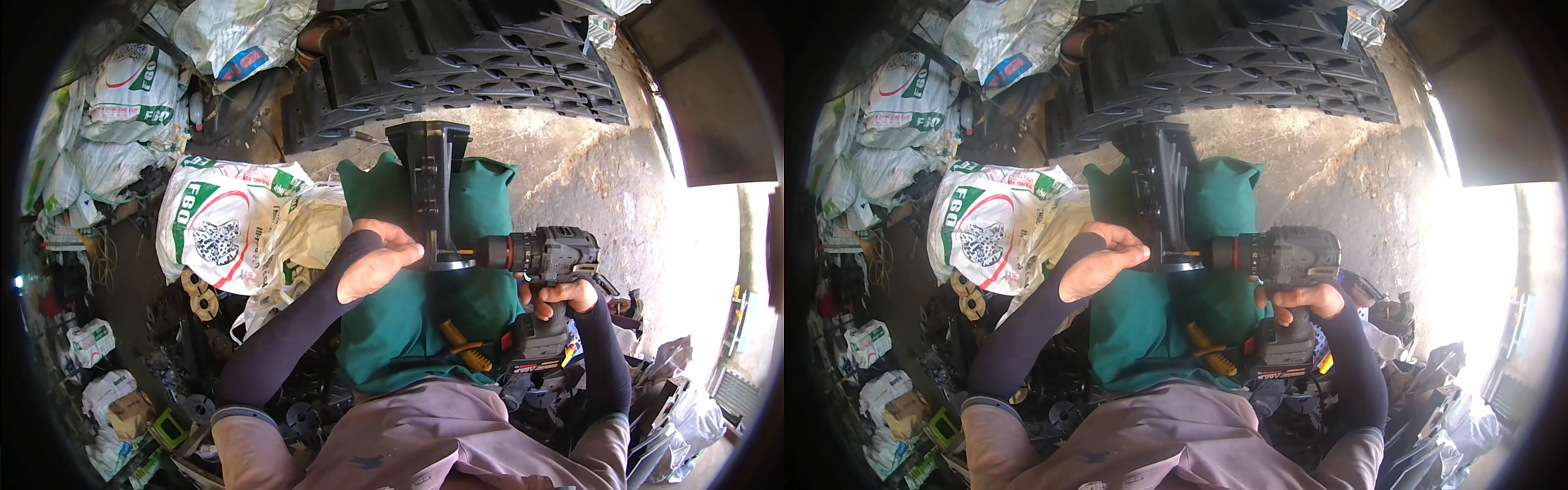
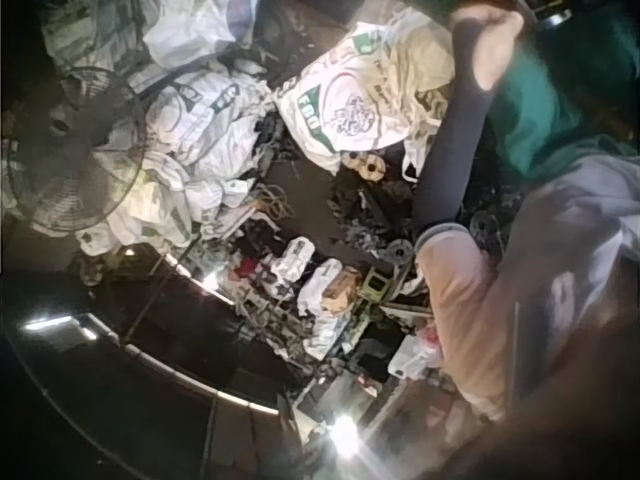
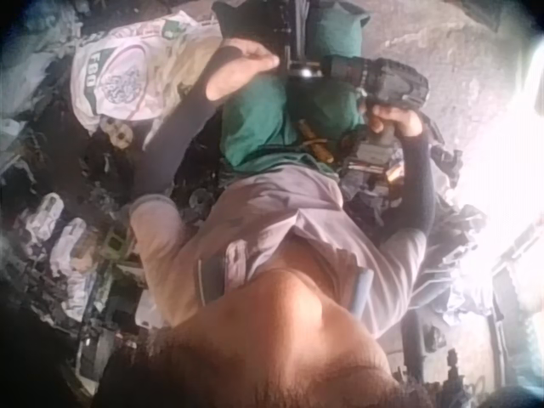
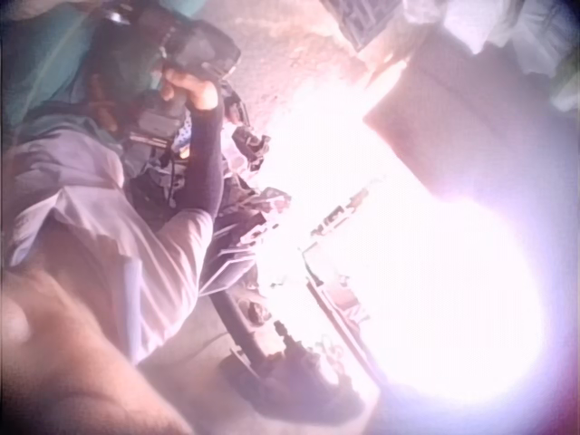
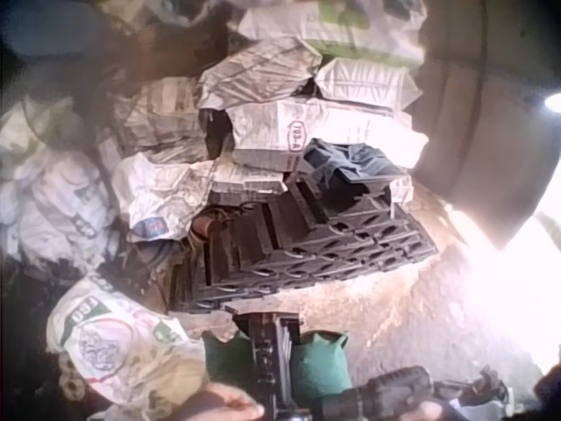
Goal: The person sits on the floor and uses a cordless drill to make holes in a black plastic part. They reposition the part multiple times and use pliers to remove burrs from the drilled holes.
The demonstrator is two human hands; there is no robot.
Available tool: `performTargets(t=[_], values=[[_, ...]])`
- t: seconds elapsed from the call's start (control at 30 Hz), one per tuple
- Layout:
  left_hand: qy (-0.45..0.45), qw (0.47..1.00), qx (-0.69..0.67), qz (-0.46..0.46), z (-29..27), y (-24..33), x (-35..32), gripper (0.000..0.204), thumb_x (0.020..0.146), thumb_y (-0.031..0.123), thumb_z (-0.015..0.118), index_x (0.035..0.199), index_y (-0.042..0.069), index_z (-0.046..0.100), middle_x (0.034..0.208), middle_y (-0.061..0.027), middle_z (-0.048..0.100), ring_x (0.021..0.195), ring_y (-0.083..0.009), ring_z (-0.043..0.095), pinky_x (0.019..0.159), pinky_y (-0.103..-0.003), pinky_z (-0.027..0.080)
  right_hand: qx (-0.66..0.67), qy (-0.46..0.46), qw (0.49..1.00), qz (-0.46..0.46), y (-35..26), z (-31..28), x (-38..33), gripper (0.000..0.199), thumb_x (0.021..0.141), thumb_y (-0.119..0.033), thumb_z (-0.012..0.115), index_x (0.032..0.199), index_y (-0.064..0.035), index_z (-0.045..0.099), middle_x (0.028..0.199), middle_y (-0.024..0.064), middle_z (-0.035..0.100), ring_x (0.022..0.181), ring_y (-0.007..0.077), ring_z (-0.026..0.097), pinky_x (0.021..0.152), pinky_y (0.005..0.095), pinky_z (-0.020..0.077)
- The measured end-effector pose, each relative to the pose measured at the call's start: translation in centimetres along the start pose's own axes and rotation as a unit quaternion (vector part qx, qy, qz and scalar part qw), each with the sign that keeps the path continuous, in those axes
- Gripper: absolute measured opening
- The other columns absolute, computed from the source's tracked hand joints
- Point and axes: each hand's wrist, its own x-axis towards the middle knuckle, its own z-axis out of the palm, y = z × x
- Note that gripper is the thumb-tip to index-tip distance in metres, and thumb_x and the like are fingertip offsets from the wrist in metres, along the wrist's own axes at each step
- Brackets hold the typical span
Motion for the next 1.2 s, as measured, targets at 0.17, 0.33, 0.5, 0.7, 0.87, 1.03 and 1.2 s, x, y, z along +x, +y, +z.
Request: performTargets(t=[0.17, 0.33, 0.5, 0.7, 0.87, 1.03, 1.2], values=[[-0.013, 1.0, -0.005, -0.005, -0.1, -0.3, 0.5, 0.027, 0.079, 0.025, 0.072, 0.083, -0.001, 0.069, 0.075, -0.0074, 0.065, 0.07, -0.0139, 0.059, 0.066, -0.029, 0.048, 0.008, 0.024, 1.0, 0.017, -0.1, 0.2, -0.1, 0.05, 0.071, -0.006, 0.063, 0.118, 0.0061, 0.052, 0.078, 0.0141, 0.059, 0.052, 0.017, 0.055, 0.049, 0.0285, 0.0454], [-0.032, 0.999, -0.029, 0.009, -0.2, -0.7, 0.6, 0.024, 0.082, 0.024, 0.072, 0.082, 0.001, 0.068, 0.072, -0.0006, 0.064, 0.067, -0.0074, 0.056, 0.063, -0.023, 0.044, 0.0, 0.029, 1.0, 0.01, -0.3, 0.6, -0.1, 0.05, 0.071, -0.006, 0.063, 0.118, 0.0054, 0.052, 0.084, 0.0165, 0.061, 0.052, 0.0172, 0.056, 0.05, 0.0279, 0.046], [-0.102, 0.993, 0.003, 0.057, -1.7, -1.0, 2.0, 0.036, 0.084, 0.036, 0.073, 0.077, 0.001, 0.065, 0.07, -0.0001, 0.061, 0.065, -0.006, 0.054, 0.06, -0.023, 0.042, -0.012, 0.027, 1.0, -0.002, -0.6, 0.9, 0.1, 0.05, 0.072, -0.007, 0.064, 0.119, 0.0048, 0.052, 0.094, 0.021, 0.063, 0.051, 0.0176, 0.056, 0.05, 0.0285, 0.0481], [-0.134, 0.983, -0.011, 0.128, -2.3, -2.5, 3.1, 0.035, 0.084, 0.032, 0.074, 0.093, 0.001, 0.061, 0.074, -0.0012, 0.061, 0.067, -0.0072, 0.056, 0.06, -0.023, 0.042, -0.009, 0.031, 0.999, 0.006, -0.7, 0.9, 0.0, 0.048, 0.072, -0.008, 0.065, 0.117, 0.0045, 0.053, 0.09, 0.0195, 0.063, 0.051, 0.0179, 0.056, 0.05, 0.0292, 0.0477], [-0.147, 0.979, 0.003, 0.142, -2.5, -2.6, 3.1, 0.037, 0.085, 0.026, 0.071, 0.106, 0.002, 0.054, 0.078, -0.0038, 0.062, 0.071, -0.0101, 0.058, 0.064, -0.024, 0.045, -0.005, 0.034, 0.999, 0.025, -0.3, 0.7, -0.3, 0.05, 0.073, -0.007, 0.066, 0.119, 0.0038, 0.05, 0.083, 0.0162, 0.062, 0.051, 0.0184, 0.055, 0.05, 0.031, 0.047], [-0.123, 0.98, 0.018, 0.155, -2.5, -2.1, 3.0, 0.041, 0.081, 0.029, 0.071, 0.106, 0.001, 0.056, 0.084, -0.0065, 0.061, 0.079, -0.0144, 0.059, 0.073, -0.03, 0.048, -0.001, 0.037, 0.999, 0.021, -0.3, 0.7, -0.1, 0.054, 0.074, -0.005, 0.069, 0.123, 0.0027, 0.048, 0.087, 0.0181, 0.064, 0.052, 0.0173, 0.056, 0.05, 0.0292, 0.0469], [-0.074, 0.989, -0.081, 0.103, -3.0, -1.1, 3.3, 0.033, 0.086, 0.023, 0.065, 0.111, 0.002, 0.056, 0.095, -0.0038, 0.061, 0.083, -0.0114, 0.059, 0.072, -0.027, 0.046, 0.0, 0.016, 1.0, 0.0, -0.7, 0.9, 0.3, 0.056, 0.074, -0.006, 0.071, 0.124, 0.001, 0.049, 0.095, 0.0212, 0.066, 0.053, 0.0154, 0.057, 0.05, 0.0272, 0.0471]])
